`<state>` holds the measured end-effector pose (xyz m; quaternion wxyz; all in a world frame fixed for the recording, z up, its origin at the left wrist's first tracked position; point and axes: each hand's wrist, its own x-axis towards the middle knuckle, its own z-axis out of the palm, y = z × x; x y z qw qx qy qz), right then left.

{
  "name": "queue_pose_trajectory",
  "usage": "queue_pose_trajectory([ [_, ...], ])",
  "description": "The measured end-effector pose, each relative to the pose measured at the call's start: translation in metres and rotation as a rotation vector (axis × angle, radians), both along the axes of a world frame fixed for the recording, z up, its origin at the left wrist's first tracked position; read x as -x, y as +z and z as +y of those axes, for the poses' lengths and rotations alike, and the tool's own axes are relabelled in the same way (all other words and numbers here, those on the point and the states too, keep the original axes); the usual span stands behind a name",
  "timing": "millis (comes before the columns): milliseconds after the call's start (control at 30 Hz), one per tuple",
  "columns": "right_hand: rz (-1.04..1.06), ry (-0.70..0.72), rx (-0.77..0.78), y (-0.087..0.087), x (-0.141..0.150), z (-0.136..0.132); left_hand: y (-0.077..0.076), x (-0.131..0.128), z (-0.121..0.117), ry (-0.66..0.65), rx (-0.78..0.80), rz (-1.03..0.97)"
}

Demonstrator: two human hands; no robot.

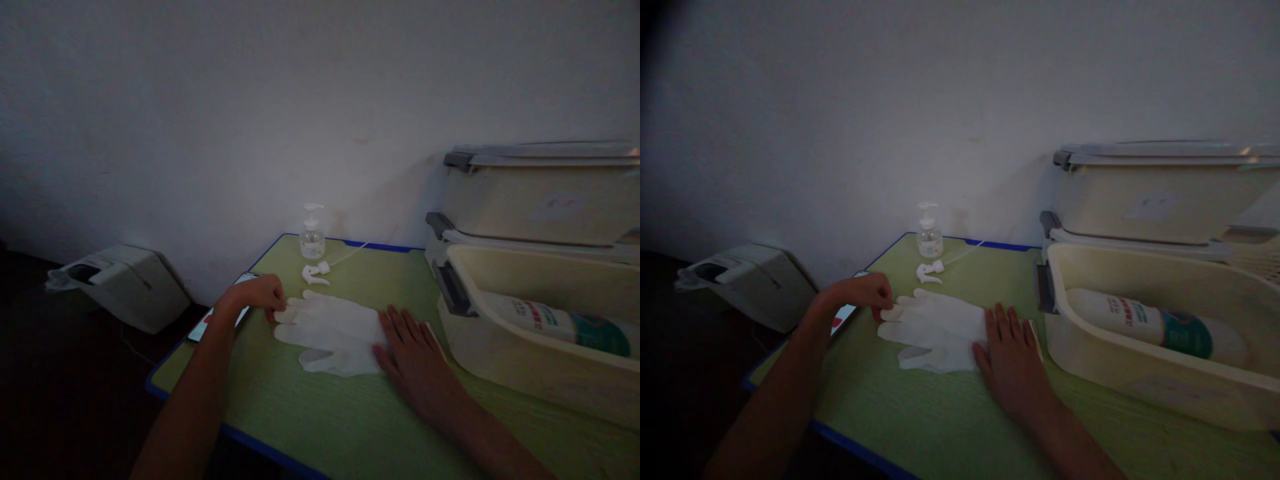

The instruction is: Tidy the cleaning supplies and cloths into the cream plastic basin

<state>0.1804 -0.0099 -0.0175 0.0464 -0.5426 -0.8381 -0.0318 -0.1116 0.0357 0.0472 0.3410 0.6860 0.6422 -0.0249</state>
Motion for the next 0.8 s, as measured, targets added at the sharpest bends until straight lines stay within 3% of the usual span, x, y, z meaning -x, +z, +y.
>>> queue_pose_trajectory([
  [433, 0.010, -0.005, 0.009, 0.000, 0.000, -0.001, -0.007, 0.001, 0.004, 0.031, -0.130, 0.101],
  [600, 0.010, -0.017, 0.035, 0.002, 0.000, 0.000, -0.010, -0.001, 0.004, 0.032, -0.101, 0.127],
  [800, 0.028, 0.015, -0.019, -0.002, -0.001, 0.000, -0.009, -0.003, 0.003, 0.028, -0.170, 0.187],
])
